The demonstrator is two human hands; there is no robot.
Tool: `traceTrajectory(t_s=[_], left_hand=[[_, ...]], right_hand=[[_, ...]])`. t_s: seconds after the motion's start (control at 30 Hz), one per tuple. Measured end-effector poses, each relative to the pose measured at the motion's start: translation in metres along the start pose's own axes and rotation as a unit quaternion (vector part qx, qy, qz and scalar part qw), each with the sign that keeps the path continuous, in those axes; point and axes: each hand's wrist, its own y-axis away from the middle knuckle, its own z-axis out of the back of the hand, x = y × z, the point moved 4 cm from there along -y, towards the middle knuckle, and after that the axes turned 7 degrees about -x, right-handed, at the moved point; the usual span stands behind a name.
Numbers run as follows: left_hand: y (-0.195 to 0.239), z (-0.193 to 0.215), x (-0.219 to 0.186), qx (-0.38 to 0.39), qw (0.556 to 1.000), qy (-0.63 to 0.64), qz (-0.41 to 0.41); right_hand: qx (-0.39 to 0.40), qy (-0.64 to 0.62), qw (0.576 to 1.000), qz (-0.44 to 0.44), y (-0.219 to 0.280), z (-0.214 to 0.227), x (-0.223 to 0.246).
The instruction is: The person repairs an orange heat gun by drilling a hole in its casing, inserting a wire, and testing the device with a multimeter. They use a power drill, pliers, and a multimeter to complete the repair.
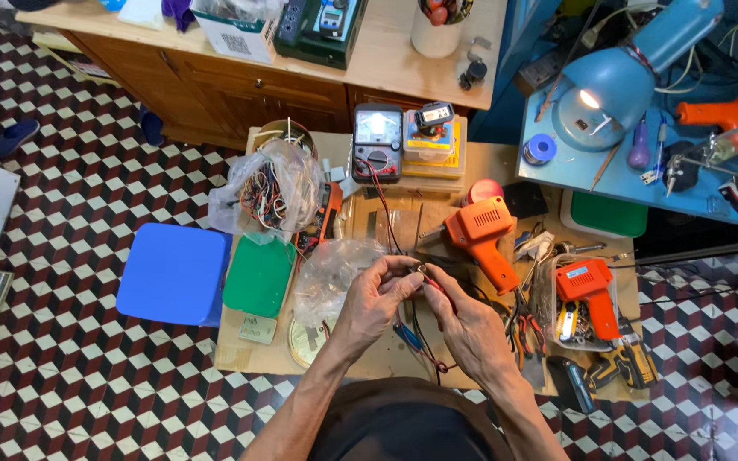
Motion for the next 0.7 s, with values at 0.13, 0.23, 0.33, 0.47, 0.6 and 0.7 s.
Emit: traceTrajectory(t_s=[0.13, 0.23, 0.33, 0.47, 0.6, 0.7], left_hand=[[-0.001, 0.0, 0.001, 0.0, 1.0, 0.004, 0.012], [-0.007, 0.0, 0.003, -0.013, 0.999, 0.017, 0.028], [-0.013, -0.001, 0.008, -0.034, 0.998, 0.015, 0.047], [-0.024, -0.004, 0.015, -0.051, 0.995, 0.064, 0.064], [-0.029, -0.002, 0.025, -0.06, 0.988, 0.102, 0.097], [-0.032, -0.003, 0.036, -0.084, 0.979, 0.134, 0.13]], right_hand=[[0.002, 0.012, 1.0, -0.002, -0.005, -0.004, -0.004], [-0.007, 0.038, 0.999, -0.019, -0.011, -0.008, -0.01], [-0.018, 0.069, 0.997, -0.027, -0.016, -0.012, -0.017], [-0.028, 0.039, 0.998, 0.038, -0.027, -0.012, -0.021], [-0.054, 0.018, 0.995, 0.086, -0.031, -0.014, -0.021], [-0.048, 0.043, 0.993, 0.095, -0.031, -0.017, -0.023]])
